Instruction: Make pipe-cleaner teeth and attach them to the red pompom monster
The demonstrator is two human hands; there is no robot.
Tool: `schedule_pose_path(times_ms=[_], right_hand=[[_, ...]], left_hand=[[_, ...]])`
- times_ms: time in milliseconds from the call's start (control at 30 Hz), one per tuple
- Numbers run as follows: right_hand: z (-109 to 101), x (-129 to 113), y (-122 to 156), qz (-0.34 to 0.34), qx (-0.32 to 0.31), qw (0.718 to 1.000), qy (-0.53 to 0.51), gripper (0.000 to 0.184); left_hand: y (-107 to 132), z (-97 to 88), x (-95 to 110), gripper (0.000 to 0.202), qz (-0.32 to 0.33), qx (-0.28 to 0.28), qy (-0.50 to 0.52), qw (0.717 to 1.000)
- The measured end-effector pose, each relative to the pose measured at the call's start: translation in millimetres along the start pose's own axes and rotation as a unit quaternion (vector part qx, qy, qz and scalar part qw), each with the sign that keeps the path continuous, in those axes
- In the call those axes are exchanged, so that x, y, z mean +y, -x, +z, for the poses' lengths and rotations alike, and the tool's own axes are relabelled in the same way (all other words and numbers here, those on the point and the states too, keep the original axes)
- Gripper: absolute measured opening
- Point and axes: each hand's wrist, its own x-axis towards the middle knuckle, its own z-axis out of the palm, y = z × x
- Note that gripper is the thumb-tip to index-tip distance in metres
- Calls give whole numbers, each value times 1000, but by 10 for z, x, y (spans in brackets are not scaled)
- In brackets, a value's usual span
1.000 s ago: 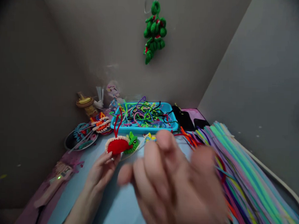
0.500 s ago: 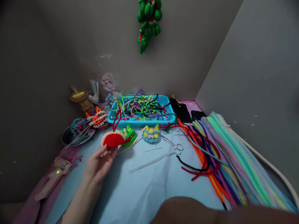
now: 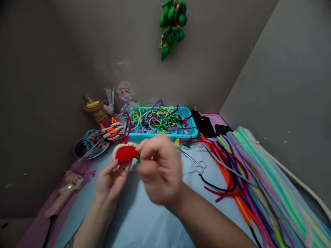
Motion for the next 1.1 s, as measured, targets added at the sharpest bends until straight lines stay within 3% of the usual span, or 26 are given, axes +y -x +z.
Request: schedule_pose_path(times_ms=[67,133,200,300,467,567,667,933,1033,1100], right_hand=[[100,151,-280,-65,-86,990,91,14],[147,323,-402,-212,-150,916,307,29],[149,476,-407,-285,-170,841,427,33],[127,616,-352,-334,-180,791,479,31],[123,715,-341,-352,-183,799,452,33],[110,769,-367,-342,-196,806,441,36],[76,786,-410,-334,-206,810,436,39],[-86,574,-614,-316,-125,831,441,21],[-171,499,-697,-282,-142,819,479,17],[-212,482,-727,-217,-211,777,552,19]], left_hand=[[20,7,5,39,11,-19,5,1000],[39,7,4,37,11,-34,10,999],[57,8,-3,34,8,-39,10,999],[79,21,-23,29,9,-40,-5,999],[76,22,-60,28,17,-55,-37,998],[29,-28,-57,34,25,-36,-60,997],[-63,-100,-24,40,50,-3,-69,996],[-357,-313,-9,34,62,132,-127,981],[-373,-400,-24,39,84,158,-151,972],[-356,-434,-26,41,100,158,-163,969]])
